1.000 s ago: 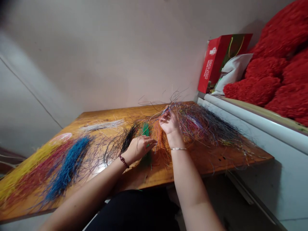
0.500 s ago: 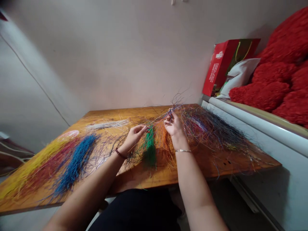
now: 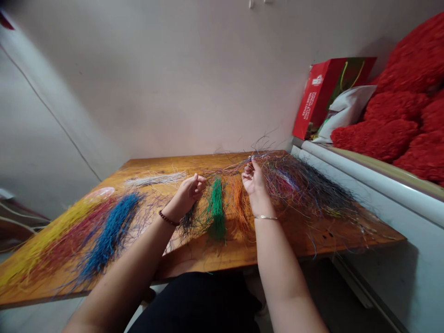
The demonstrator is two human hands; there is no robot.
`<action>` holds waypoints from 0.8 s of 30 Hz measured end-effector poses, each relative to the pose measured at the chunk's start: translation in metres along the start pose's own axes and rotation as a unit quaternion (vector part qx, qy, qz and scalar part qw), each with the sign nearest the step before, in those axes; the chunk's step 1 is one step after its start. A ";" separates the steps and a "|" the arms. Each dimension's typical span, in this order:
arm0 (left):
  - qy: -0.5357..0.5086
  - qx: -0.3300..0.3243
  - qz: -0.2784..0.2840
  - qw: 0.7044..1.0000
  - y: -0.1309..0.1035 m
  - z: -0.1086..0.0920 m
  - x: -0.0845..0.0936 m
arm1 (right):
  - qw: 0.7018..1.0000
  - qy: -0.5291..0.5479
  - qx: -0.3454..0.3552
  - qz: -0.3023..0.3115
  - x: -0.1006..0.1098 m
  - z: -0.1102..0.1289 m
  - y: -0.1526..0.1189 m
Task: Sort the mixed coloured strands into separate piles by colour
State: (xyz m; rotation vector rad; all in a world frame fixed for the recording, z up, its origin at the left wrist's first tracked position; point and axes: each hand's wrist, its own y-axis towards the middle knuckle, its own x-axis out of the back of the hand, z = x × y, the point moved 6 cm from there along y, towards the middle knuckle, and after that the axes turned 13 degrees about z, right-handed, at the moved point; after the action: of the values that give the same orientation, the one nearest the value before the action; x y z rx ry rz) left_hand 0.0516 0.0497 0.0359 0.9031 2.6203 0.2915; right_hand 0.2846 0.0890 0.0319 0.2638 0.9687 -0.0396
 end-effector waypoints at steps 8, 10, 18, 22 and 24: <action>0.048 0.011 -0.021 0.999 -0.001 -0.001 0.003 | 1.000 -0.013 -0.004 -0.016 0.001 -0.002 0.001; 0.051 0.012 -0.019 0.998 -0.001 -0.002 0.002 | 1.000 -0.001 -0.008 -0.016 0.001 -0.003 0.001; 0.072 0.022 -0.038 0.996 -0.003 -0.003 0.003 | 0.999 -0.017 -0.025 -0.026 0.001 -0.007 0.000; 0.052 0.018 -0.029 0.998 -0.003 -0.004 0.001 | 0.999 -0.021 -0.026 -0.033 0.000 -0.007 0.000; 0.037 0.015 -0.019 0.999 -0.003 -0.004 0.000 | 0.999 -0.017 -0.033 -0.030 0.000 -0.007 0.000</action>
State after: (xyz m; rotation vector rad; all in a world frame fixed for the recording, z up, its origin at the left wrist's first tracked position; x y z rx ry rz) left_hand 0.0486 0.0471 0.0383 0.8675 2.7141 0.2819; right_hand 0.2790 0.0908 0.0278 0.1732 0.9424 -0.0661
